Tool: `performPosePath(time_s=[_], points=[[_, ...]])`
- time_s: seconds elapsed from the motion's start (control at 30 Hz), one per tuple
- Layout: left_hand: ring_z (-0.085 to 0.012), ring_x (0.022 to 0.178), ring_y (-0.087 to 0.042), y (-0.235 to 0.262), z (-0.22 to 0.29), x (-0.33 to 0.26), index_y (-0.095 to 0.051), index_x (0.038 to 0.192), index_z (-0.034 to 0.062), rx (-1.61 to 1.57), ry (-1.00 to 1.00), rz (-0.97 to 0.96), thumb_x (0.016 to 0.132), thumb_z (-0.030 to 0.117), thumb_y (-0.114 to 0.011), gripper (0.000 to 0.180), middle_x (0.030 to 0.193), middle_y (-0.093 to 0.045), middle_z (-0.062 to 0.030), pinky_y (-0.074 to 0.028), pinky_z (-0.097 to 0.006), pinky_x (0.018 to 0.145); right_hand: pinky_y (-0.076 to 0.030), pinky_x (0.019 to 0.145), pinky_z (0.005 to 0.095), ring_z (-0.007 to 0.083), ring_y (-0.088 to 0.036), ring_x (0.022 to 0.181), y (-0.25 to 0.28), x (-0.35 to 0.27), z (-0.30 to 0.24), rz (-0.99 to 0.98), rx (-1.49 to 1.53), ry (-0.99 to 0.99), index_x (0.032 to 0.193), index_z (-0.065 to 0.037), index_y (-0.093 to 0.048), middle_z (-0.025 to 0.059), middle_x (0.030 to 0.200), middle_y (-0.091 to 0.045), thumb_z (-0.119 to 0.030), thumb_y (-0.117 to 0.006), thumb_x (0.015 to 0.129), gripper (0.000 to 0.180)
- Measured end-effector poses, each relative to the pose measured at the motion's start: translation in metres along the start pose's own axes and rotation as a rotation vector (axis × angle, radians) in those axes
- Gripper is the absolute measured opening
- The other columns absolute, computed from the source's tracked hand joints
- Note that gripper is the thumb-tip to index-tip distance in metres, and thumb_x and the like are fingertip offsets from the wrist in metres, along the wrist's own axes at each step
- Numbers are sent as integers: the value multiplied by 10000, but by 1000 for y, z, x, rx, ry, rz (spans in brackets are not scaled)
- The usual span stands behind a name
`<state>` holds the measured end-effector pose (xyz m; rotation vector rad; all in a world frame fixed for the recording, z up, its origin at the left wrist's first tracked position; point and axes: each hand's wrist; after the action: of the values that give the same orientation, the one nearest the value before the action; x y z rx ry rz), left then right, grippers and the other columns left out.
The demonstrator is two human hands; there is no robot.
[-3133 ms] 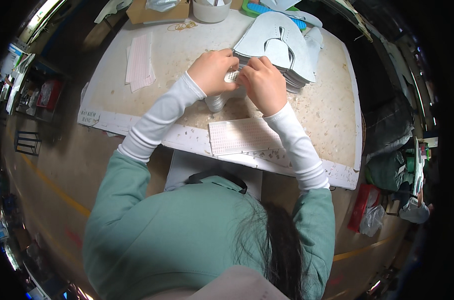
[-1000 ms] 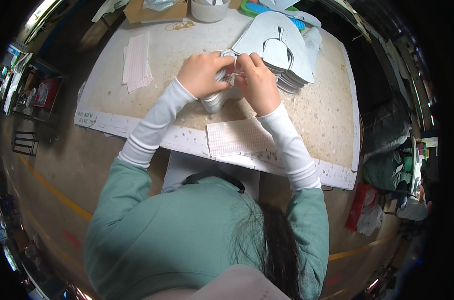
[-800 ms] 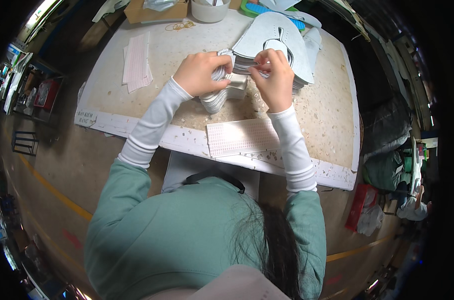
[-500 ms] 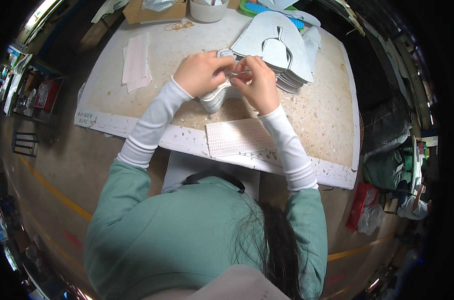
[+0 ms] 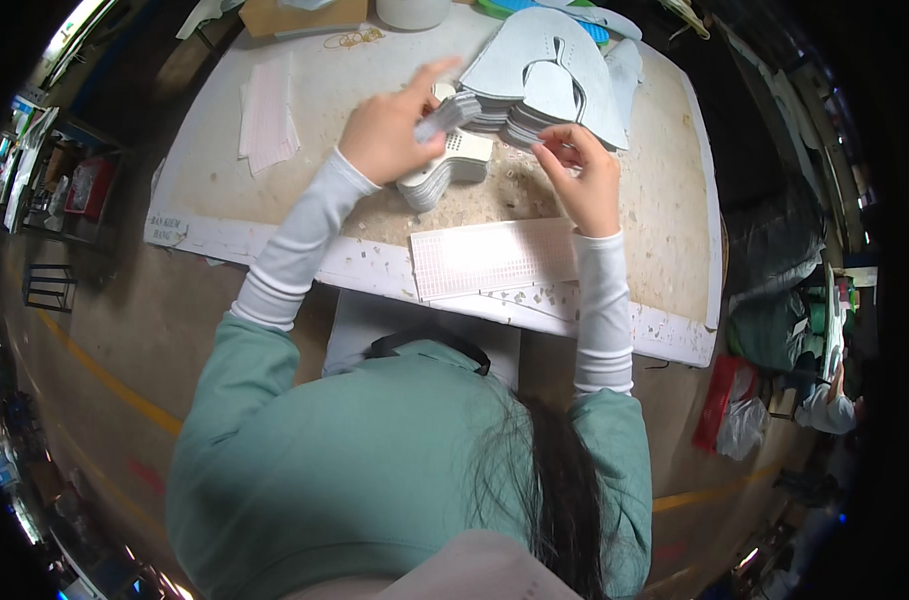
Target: The person walks to a workstation and repeatedly picks up small white plastic parts, peels individual labels from a sheet, and applies them to each part. The labeled parts are stacked on the table as the task continues.
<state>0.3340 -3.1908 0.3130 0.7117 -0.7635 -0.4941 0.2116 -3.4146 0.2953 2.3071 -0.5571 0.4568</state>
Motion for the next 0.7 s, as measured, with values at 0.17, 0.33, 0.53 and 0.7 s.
performPosePath(time_s=[0.17, 0.33, 0.53, 0.7], points=[[-281, 746, -698, 34, -42, -12, -661, 1177, 224, 10, 64, 320, 745, 220, -689, 433, 885, -721, -89, -564, -341, 690, -481, 733, 265, 135, -624, 889, 47, -36, 27, -414, -56, -178, 1054, -89, -690, 29, 977, -664, -166, -744, 794, 277], [-306, 781, -682, 35, -90, -22, -681, 1133, 238, 388, 226, 256, 769, 229, -668, 365, 891, -718, -66, -561, -360, 722, -448, 780, 262, 136, -571, 902, 57, -60, 50, -423, -172, -20, 983, -81, -694, 19, 1025, -616, -98, -788, 707, 292], [-245, 1036, -657, 31, -76, -44, -637, 1216, 174, 292, 267, -164, 805, 149, -662, 413, 1155, -665, -124, -513, -326, 879, -476, 744, 220, 92, -600, 808, 56, -65, 37, -375, 469, -530, 928, -10, -654, 19, 865, -650, -49, -740, 798, 161], [-221, 923, -664, 47, -3, -53, -651, 1191, 102, -276, 77, 59, 865, 179, -638, 335, 1075, -688, -100, -526, -337, 814, -495, 708, 199, 67, -615, 777, 46, -62, -12, -153, 716, -424, 992, 25, -648, 36, 854, -672, -29, -711, 838, 175]])
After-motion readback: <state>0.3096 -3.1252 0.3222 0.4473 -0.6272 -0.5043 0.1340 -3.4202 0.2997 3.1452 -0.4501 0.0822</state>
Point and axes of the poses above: each hand's wrist, its own x-axis towards the middle knuckle, its own y-axis out of the back of the hand, z = x × y
